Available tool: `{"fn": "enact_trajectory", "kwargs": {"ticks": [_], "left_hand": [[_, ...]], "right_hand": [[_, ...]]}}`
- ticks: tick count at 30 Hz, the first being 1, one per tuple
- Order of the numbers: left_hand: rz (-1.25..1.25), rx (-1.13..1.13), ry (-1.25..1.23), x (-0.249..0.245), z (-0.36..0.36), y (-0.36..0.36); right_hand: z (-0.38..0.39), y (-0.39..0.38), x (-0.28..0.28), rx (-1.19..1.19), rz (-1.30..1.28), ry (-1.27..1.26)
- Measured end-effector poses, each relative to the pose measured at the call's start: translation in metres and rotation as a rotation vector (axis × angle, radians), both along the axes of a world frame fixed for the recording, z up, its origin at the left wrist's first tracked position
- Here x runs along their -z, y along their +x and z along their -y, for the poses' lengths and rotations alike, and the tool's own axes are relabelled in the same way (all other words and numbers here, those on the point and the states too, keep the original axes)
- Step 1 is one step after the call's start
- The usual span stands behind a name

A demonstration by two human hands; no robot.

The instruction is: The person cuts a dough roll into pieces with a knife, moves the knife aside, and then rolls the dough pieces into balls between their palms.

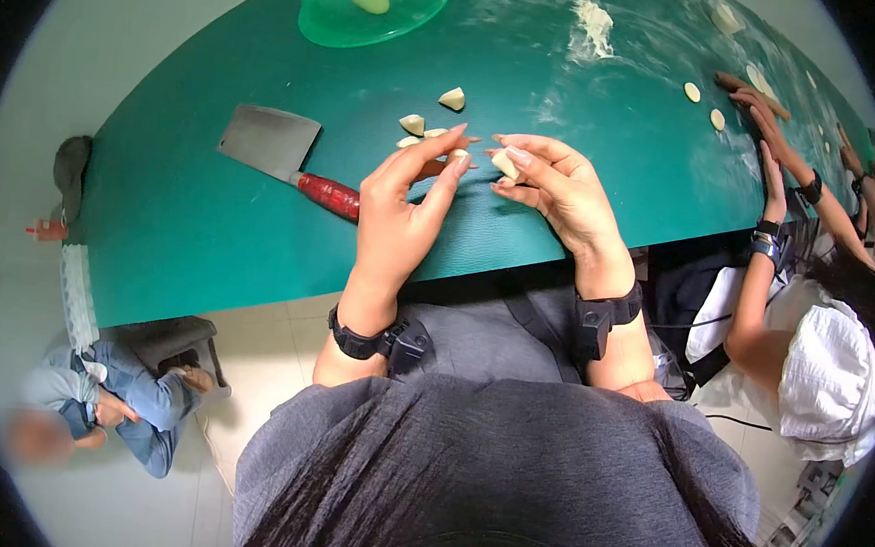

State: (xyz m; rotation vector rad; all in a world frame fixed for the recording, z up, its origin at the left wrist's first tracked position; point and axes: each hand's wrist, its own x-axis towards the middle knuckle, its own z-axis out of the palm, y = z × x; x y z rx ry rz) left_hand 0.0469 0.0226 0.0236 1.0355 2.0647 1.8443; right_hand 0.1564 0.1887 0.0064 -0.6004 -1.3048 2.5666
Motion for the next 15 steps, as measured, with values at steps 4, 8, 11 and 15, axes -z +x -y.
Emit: {"fn": "enact_trajectory", "kwargs": {"ticks": [4,8,11,15], "left_hand": [[-0.023,0.030,-0.006,0.009,-0.004,0.001],[0.102,0.008,0.064,0.010,-0.009,0.008],[0.169,-0.001,0.093,0.015,-0.011,0.010],[0.243,0.038,0.126,0.020,-0.010,0.014]], "right_hand": [[0.002,0.003,-0.003,0.002,0.026,0.033],[0.003,0.005,-0.005,0.009,0.030,0.105],[0.002,0.006,-0.002,0.022,0.022,0.179],[0.004,0.009,-0.003,0.063,0.022,0.298]]}}
